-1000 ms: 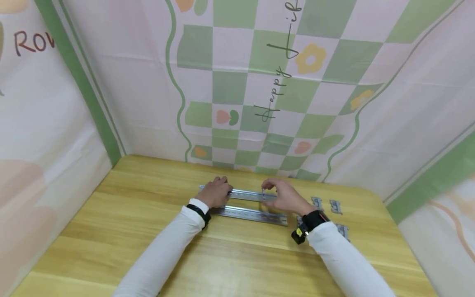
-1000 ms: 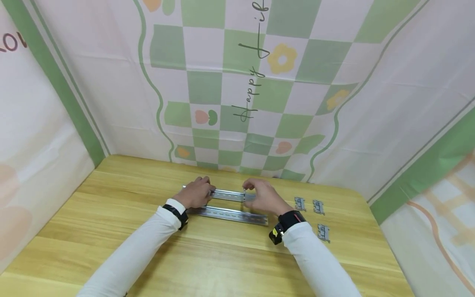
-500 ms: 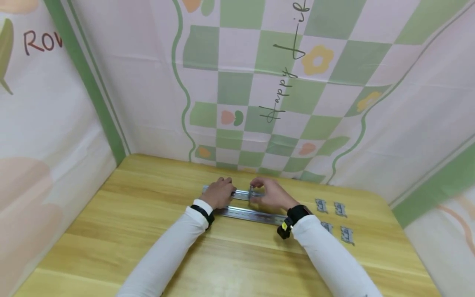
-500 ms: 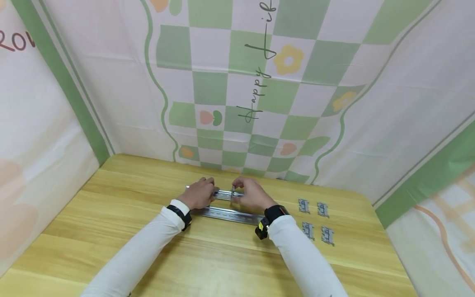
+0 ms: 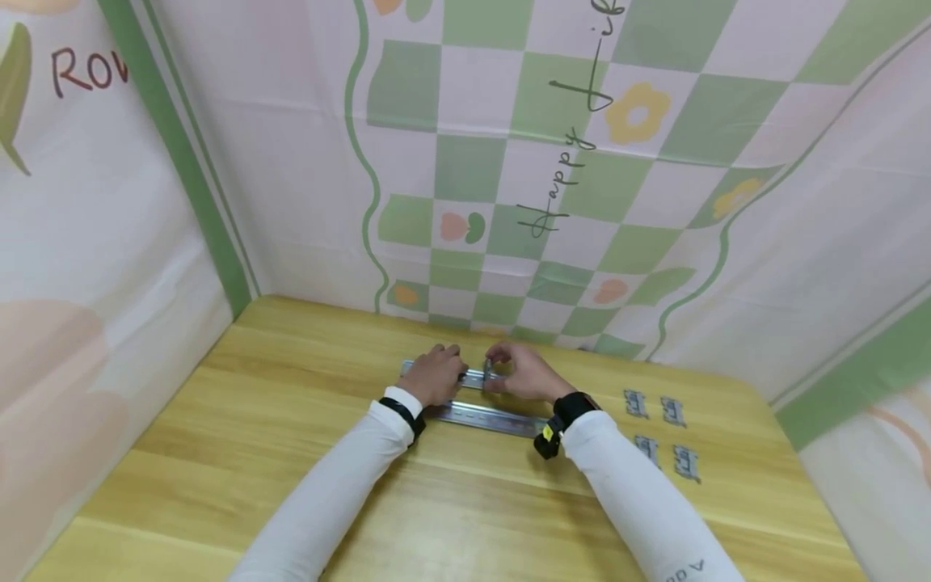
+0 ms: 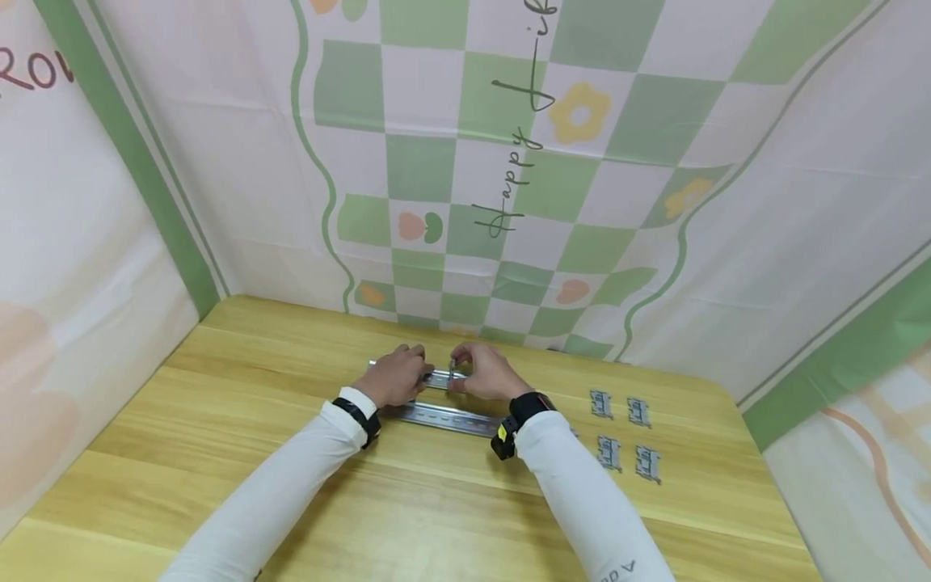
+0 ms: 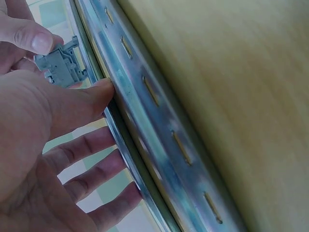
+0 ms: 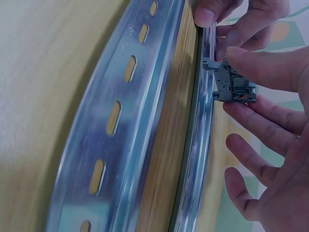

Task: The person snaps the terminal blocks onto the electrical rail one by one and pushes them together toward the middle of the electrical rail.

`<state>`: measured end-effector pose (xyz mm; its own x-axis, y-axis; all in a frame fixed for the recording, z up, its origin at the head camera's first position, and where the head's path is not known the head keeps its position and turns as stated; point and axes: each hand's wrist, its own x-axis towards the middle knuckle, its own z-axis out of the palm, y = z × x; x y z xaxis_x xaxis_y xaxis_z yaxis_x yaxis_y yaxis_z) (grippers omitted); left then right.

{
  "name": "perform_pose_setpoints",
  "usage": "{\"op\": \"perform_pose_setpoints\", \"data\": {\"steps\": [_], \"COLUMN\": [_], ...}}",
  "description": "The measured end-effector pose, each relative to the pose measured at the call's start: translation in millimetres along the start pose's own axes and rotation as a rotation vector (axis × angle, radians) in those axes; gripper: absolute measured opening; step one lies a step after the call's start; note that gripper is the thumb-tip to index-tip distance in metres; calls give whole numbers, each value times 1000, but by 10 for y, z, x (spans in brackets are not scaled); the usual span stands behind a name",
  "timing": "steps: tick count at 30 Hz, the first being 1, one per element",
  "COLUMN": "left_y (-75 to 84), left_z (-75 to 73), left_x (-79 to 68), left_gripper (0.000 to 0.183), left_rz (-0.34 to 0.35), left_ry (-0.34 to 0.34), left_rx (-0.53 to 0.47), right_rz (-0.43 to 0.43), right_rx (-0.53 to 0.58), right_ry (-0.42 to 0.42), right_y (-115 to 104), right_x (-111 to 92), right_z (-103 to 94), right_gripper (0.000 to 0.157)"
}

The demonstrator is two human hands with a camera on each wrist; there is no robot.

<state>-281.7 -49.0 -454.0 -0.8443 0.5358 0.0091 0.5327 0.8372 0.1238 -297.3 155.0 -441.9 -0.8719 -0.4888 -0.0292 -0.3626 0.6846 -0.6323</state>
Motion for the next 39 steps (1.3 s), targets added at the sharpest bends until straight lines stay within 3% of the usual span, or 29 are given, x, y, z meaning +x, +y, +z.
{"op": "perform_pose_setpoints", "data": {"steps": [14,23,39], "left_y": [-4,7,18], "left_z": [20,-6,-24], "left_x": [23,4,-17], "left_gripper": [22,18,18], "left_rz": [-16,-17,-14], "left_ry": [3,-8,-2], "left_rx": [14,10,14], "right_rz": [-3,-11,-66], "right_rx": [-6,-150,-274], "right_ry": [-12,32,140], "right_y": [-30,-54,-29], "right_x": [65,12,-60], "right_z": [48,96,217], "right_gripper": [53,50,49]}}
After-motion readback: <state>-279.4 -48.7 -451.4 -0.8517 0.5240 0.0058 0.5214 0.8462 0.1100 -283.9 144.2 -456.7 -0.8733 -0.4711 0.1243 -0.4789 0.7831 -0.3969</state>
